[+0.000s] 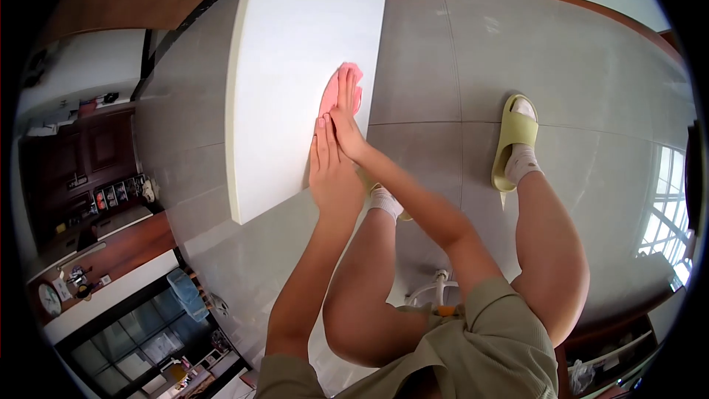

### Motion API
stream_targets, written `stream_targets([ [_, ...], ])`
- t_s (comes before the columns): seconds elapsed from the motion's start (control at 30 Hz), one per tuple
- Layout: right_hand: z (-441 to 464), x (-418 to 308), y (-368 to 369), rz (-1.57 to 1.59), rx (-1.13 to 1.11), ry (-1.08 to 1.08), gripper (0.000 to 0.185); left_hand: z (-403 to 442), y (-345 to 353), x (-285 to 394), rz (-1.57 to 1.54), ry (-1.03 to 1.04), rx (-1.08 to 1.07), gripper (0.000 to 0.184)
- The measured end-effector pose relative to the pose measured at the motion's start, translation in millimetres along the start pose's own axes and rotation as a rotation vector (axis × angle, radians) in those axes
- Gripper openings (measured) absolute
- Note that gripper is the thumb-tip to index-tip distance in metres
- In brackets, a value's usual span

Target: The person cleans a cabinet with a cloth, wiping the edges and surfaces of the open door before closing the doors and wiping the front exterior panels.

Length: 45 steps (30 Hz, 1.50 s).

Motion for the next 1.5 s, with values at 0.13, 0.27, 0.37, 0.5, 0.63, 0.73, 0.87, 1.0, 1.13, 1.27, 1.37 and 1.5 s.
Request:
stream_targets([
  [0.13, 4, -29, 9, -0.028, -0.097, -0.158, 0.074, -4, -23, 9, 0.102, -0.036, 0.043, 0.069],
  [0.27, -13, -85, 34, -0.075, -0.154, -0.25, 0.074, -33, -62, 9, 0.107, -0.075, 0.088, 0.076],
  [0.37, -28, -177, 94, -0.117, -0.181, -0.325, 0.075, -69, -158, -9, 0.017, -0.123, 0.122, 0.081],
  [0.5, -31, -220, 114, -0.143, -0.142, -0.538, 0.069, -78, -190, -19, -0.027, -0.187, 0.156, 0.083],
  [0.63, -54, -238, 131, -0.208, -0.194, -0.66, 0.045, -107, -184, -30, -0.063, -0.265, 0.204, 0.084],
  [0.73, -73, -237, 140, -0.208, -0.268, -0.72, 0.041, -126, -177, -32, -0.06, -0.334, 0.29, 0.082],
  [0.87, -106, -234, 155, -0.146, -0.317, -0.772, 0.036, -160, -172, -41, -0.159, -0.39, 0.487, 0.081],
  [1.0, -138, -226, 164, -0.243, -0.25, -0.909, 0.04, -189, -145, -69, -0.69, -0.531, 0.489, 0.077],
  [1.13, -147, -218, 160, -0.385, -0.084, -0.827, 0.054, -196, -128, -81, -1.445, -0.715, 0.437, 0.071],
  [1.27, -144, -208, 151, -0.317, -0.024, -0.668, 0.059, -178, -139, -78, -1.526, -0.664, 0.389, 0.068],
  [1.37, -147, -191, 149, -0.345, -0.033, -0.599, 0.06, -170, -139, -77, -1.526, -0.58, 0.366, 0.081],
  [1.5, -153, -160, 138, -0.368, -0.051, -0.515, 0.06, -168, -116, -73, -1.47, -0.624, 0.308, 0.081],
])
Point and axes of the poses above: each hand's wrist, its own z-axis towards the middle knuckle, its own y-axis out of the palm, x = y × z, the point moved 9 cm from there along z, towards the middle knuckle
